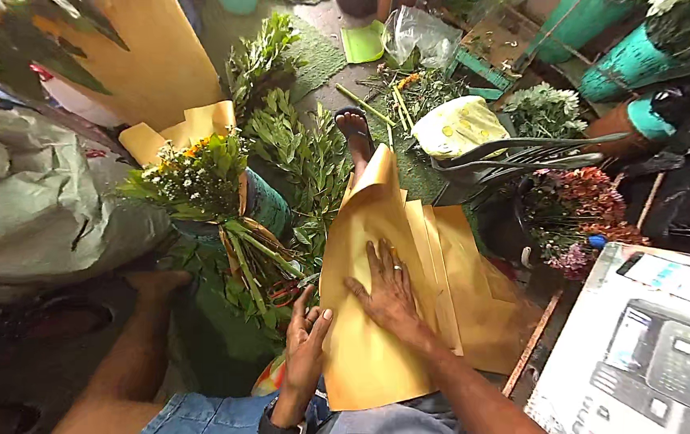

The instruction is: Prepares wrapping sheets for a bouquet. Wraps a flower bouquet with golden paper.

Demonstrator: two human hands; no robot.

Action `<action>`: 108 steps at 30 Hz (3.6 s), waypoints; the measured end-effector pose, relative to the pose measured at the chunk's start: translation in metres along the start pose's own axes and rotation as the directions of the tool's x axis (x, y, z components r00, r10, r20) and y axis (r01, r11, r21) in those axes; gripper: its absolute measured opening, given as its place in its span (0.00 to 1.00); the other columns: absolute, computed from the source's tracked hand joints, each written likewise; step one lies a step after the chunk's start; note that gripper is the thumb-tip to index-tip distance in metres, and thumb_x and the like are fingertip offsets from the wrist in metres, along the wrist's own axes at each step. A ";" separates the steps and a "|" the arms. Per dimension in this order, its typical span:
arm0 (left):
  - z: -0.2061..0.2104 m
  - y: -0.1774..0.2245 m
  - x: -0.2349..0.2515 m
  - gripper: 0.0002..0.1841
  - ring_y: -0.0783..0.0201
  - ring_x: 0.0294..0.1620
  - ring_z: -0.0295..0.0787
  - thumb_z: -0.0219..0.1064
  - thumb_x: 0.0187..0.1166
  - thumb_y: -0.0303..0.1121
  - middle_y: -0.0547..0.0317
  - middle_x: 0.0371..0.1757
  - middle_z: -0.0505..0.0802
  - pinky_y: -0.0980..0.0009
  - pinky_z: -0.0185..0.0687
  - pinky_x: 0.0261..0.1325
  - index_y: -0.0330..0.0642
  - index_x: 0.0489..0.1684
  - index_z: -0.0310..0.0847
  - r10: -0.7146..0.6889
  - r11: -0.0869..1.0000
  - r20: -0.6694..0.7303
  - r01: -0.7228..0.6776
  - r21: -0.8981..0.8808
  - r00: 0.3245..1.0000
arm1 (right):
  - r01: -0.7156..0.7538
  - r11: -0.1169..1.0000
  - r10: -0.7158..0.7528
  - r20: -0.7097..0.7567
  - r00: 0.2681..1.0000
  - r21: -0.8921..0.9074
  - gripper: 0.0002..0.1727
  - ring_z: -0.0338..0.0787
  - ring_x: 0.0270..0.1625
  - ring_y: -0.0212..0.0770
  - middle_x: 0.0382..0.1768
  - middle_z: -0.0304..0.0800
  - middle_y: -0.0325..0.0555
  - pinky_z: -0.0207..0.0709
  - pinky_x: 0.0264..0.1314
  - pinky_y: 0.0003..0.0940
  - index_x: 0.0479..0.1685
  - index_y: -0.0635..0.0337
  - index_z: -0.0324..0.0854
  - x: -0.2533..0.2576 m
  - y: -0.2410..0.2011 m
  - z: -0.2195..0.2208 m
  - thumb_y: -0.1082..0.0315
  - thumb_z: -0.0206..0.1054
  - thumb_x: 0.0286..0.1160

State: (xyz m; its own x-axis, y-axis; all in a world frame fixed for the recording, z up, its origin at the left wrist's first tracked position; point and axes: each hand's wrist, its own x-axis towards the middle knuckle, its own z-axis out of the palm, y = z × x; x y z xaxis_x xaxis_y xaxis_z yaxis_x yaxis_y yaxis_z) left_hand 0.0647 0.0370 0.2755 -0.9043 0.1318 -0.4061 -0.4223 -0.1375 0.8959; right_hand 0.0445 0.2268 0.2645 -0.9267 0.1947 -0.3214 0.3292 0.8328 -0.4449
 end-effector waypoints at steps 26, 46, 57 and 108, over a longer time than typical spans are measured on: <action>-0.037 0.030 -0.025 0.13 0.72 0.33 0.94 0.55 0.82 0.17 0.62 0.36 0.96 0.74 0.93 0.39 0.32 0.57 0.82 -0.007 0.992 -0.145 0.024 0.120 0.989 | -0.663 0.242 0.353 0.572 0.740 0.708 0.42 0.87 0.66 0.46 0.66 0.87 0.51 0.82 0.66 0.53 0.79 0.51 0.73 0.055 0.161 0.026 0.29 0.58 0.77; 0.064 0.025 0.030 0.17 0.62 0.57 0.90 0.59 0.88 0.37 0.54 0.54 0.94 0.60 0.86 0.66 0.41 0.66 0.86 0.101 0.735 0.421 -0.353 0.578 0.901 | -0.353 0.851 0.486 -0.330 0.809 0.388 0.31 0.85 0.69 0.57 0.68 0.83 0.68 0.76 0.75 0.52 0.77 0.71 0.72 0.014 0.222 -0.139 0.54 0.63 0.85; -0.057 -0.162 0.155 0.30 0.37 0.65 0.85 0.67 0.82 0.49 0.29 0.64 0.85 0.39 0.80 0.66 0.27 0.68 0.77 -0.686 0.472 -0.345 0.752 0.460 0.641 | 0.045 0.979 0.046 -0.430 0.901 0.199 0.32 0.77 0.78 0.49 0.74 0.80 0.54 0.69 0.82 0.48 0.78 0.57 0.76 0.117 0.040 -0.035 0.47 0.66 0.80; -0.169 0.092 -0.209 0.15 0.70 0.39 0.96 0.65 0.71 0.15 0.65 0.39 0.98 0.68 0.95 0.47 0.37 0.54 0.84 0.248 0.959 -0.388 -0.171 0.224 0.888 | 0.765 0.342 -0.825 0.564 -0.034 0.546 0.17 0.88 0.64 0.51 0.70 0.85 0.46 0.80 0.61 0.58 0.61 0.52 0.86 -0.109 -0.109 0.008 0.57 0.69 0.77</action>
State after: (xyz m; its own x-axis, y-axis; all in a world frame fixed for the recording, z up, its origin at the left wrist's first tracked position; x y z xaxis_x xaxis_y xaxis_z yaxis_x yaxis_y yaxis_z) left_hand 0.2044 -0.1687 0.4122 -0.9318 -0.2977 -0.2077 -0.2371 0.0659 0.9693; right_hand 0.1115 0.1107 0.3414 -0.1381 -0.9860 -0.0933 -0.4977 0.1505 -0.8542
